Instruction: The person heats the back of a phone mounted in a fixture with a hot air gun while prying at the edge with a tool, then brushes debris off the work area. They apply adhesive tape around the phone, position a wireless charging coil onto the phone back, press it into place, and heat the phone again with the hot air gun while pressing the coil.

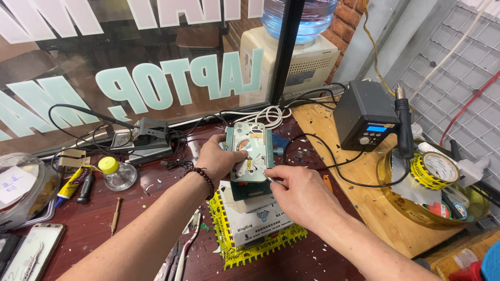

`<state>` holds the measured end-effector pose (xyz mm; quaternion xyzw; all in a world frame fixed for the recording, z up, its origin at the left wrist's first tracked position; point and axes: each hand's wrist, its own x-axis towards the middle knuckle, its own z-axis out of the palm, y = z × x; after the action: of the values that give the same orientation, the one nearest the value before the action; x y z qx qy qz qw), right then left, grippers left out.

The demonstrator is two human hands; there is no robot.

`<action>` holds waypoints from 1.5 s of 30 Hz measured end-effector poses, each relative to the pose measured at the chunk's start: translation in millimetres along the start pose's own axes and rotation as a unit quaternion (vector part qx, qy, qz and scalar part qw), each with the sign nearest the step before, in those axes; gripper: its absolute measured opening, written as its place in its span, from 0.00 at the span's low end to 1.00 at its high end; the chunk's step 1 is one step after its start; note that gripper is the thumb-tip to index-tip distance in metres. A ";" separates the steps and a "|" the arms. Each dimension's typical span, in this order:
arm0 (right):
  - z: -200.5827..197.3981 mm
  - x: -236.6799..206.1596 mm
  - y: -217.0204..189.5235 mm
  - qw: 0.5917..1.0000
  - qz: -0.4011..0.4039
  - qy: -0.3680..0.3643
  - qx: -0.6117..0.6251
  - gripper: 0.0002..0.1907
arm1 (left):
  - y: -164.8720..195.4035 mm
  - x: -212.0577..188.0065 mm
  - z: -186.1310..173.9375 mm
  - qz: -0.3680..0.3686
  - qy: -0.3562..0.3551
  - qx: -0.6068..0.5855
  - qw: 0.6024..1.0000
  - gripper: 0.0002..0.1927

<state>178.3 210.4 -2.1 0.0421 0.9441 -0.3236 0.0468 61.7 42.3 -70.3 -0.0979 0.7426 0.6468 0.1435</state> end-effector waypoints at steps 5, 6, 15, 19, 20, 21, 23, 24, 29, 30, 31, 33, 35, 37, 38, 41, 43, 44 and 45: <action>2.9 1.0 -7.9 0.999 0.034 -0.012 -0.028 0.17 | 1.3 -1.4 -0.5 -0.004 0.000 -0.004 1.000 0.37; 4.0 0.5 -8.4 0.999 0.036 -0.012 -0.033 0.17 | 1.5 -2.5 -1.0 -0.004 0.001 -0.007 1.000 0.37; 9.8 -1.6 7.2 0.997 -0.066 0.028 0.016 0.16 | 10.9 -9.0 -0.4 -0.038 -0.018 -0.020 0.999 0.37; 17.3 0.5 17.7 0.999 -0.019 0.002 0.044 0.17 | 10.9 -9.5 -0.4 -0.039 -0.016 -0.017 0.999 0.37; 19.8 0.8 20.1 0.997 -0.031 0.008 0.074 0.17 | 10.5 -9.7 -0.4 -0.037 -0.015 -0.013 0.999 0.37; 22.1 1.5 22.2 0.994 -0.044 0.015 0.103 0.17 | 10.1 -9.8 -0.4 -0.036 -0.016 -0.012 0.999 0.37; 25.8 4.5 24.7 0.991 -0.022 0.002 0.133 0.18 | 10.0 -9.9 -1.1 -0.032 -0.016 -0.010 0.999 0.37; 26.6 5.4 25.9 0.989 -0.010 -0.005 0.148 0.18 | 10.0 -9.9 -1.1 -0.032 -0.016 -0.010 0.999 0.37; 26.0 4.7 25.5 0.993 -0.013 0.007 0.113 0.18 | 12.5 -9.2 -0.5 -0.044 -0.014 -0.024 0.999 0.38; 25.7 3.0 24.3 0.995 -0.021 0.018 0.099 0.17 | 12.7 -9.2 0.3 -0.045 -0.011 -0.024 0.999 0.39; 25.3 1.1 23.0 0.997 -0.026 0.025 0.073 0.17 | 12.7 -9.4 1.5 -0.046 -0.009 -0.024 0.999 0.41; 24.8 -1.2 19.2 0.998 -0.041 0.036 0.023 0.17 | 12.6 -9.7 2.0 -0.038 -0.002 -0.027 0.999 0.42; 24.0 -3.1 16.1 0.996 -0.063 0.050 0.027 0.17 | 12.3 -9.8 3.9 -0.020 -0.003 -0.031 0.999 0.43; 23.5 -3.8 14.8 0.996 -0.070 0.050 0.022 0.17 | 12.0 -9.6 4.8 -0.025 0.014 0.010 1.000 0.44; 23.3 -3.8 15.1 0.997 -0.064 0.045 0.012 0.18 | 11.9 -9.1 5.0 -0.026 0.021 0.030 0.999 0.45; 24.0 -2.8 18.6 0.998 -0.045 0.031 0.017 0.19 | 10.6 -8.6 6.3 0.000 0.026 0.021 0.999 0.45; 26.1 -1.0 21.7 0.998 -0.047 0.030 0.038 0.18 | 10.1 -7.3 6.5 -0.007 0.029 0.025 0.999 0.45; 27.6 -0.1 23.1 0.997 -0.053 0.033 0.050 0.17 | 9.6 -6.8 6.9 -0.012 0.029 0.027 0.999 0.45; 28.9 0.5 24.5 0.996 -0.059 0.037 0.063 0.16 | 9.1 -6.3 7.0 -0.004 0.029 0.030 0.999 0.45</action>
<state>182.3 211.9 -39.8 0.0008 0.9238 -0.3828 -0.0098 65.3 50.3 -60.5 -0.1157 0.7650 0.6205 0.1277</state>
